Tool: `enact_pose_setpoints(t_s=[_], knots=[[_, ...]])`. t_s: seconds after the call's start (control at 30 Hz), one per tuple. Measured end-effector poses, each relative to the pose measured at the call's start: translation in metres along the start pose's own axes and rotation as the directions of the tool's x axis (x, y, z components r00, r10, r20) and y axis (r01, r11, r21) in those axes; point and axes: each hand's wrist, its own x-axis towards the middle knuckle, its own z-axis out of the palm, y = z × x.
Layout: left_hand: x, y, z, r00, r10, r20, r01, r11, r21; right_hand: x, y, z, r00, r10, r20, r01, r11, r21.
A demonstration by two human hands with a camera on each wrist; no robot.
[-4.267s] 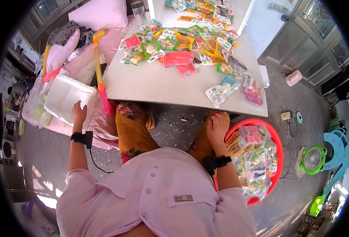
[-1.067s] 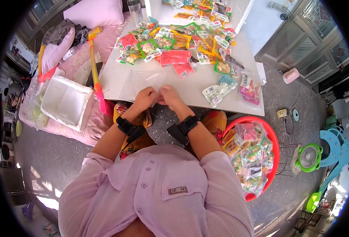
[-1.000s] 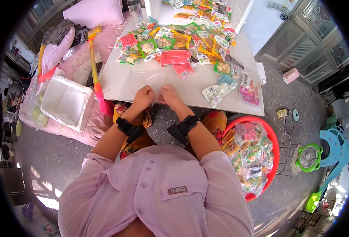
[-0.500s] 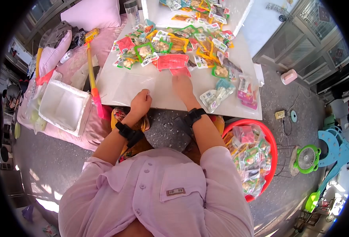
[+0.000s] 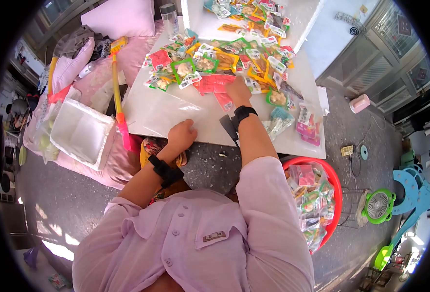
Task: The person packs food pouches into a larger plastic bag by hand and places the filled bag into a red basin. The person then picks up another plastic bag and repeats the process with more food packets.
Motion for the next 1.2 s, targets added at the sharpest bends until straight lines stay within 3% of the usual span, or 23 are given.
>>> enact_pose_setpoints(t_s=[0.1,0.23,0.4,0.47,0.53,0.67,0.73,0.8,0.9,1.0,1.1,1.2], knots=[[-0.001,0.000,0.001,0.999,0.018,-0.031,-0.018,1.000,-0.013,0.006,-0.002,0.003,0.997,0.013,0.070,-0.016,0.999,0.041],[-0.002,0.001,0.000,0.998,0.046,-0.044,-0.046,0.999,0.009,0.034,0.025,0.033,0.996,-0.008,0.088,-0.015,0.964,0.265],[-0.002,-0.001,0.001,0.995,0.076,-0.066,-0.074,0.997,0.022,0.034,0.036,0.025,0.990,-0.130,-0.062,0.144,0.907,0.395],[-0.002,0.000,0.000,0.995,0.077,-0.060,-0.075,0.997,0.025,0.016,0.033,0.005,0.951,-0.287,-0.113,0.306,0.835,0.457],[-0.002,0.001,-0.001,0.996,0.076,-0.054,-0.075,0.997,0.023,0.001,0.042,-0.003,0.926,-0.367,-0.088,0.347,0.738,0.578],[-0.001,-0.001,0.001,0.996,0.073,-0.052,-0.071,0.997,0.023,-0.028,0.062,-0.002,0.934,-0.354,-0.036,0.235,0.540,0.808],[-0.002,-0.001,0.002,0.997,0.065,-0.044,-0.064,0.998,0.023,-0.053,0.063,-0.006,0.973,-0.231,0.013,0.092,0.438,0.894],[-0.001,0.002,-0.001,0.998,0.049,-0.036,-0.048,0.999,0.017,-0.078,0.059,-0.021,0.981,-0.053,0.185,-0.165,0.268,0.949],[0.000,0.005,-0.005,0.999,-0.013,0.035,0.014,1.000,-0.005,-0.120,0.064,-0.038,0.978,-0.070,0.195,-0.151,0.406,0.901],[0.000,0.006,-0.006,0.999,-0.019,0.033,0.019,1.000,-0.001,-0.146,0.069,-0.036,0.950,-0.121,0.289,-0.230,0.357,0.905],[-0.003,0.012,-0.012,0.999,-0.022,0.050,0.024,0.999,-0.033,-0.157,0.064,-0.040,0.930,-0.115,0.349,-0.264,0.450,0.853],[-0.004,0.010,-0.009,0.999,-0.012,0.038,0.015,0.997,-0.072,-0.151,0.067,-0.031,0.920,-0.104,0.379,-0.298,0.443,0.846]])
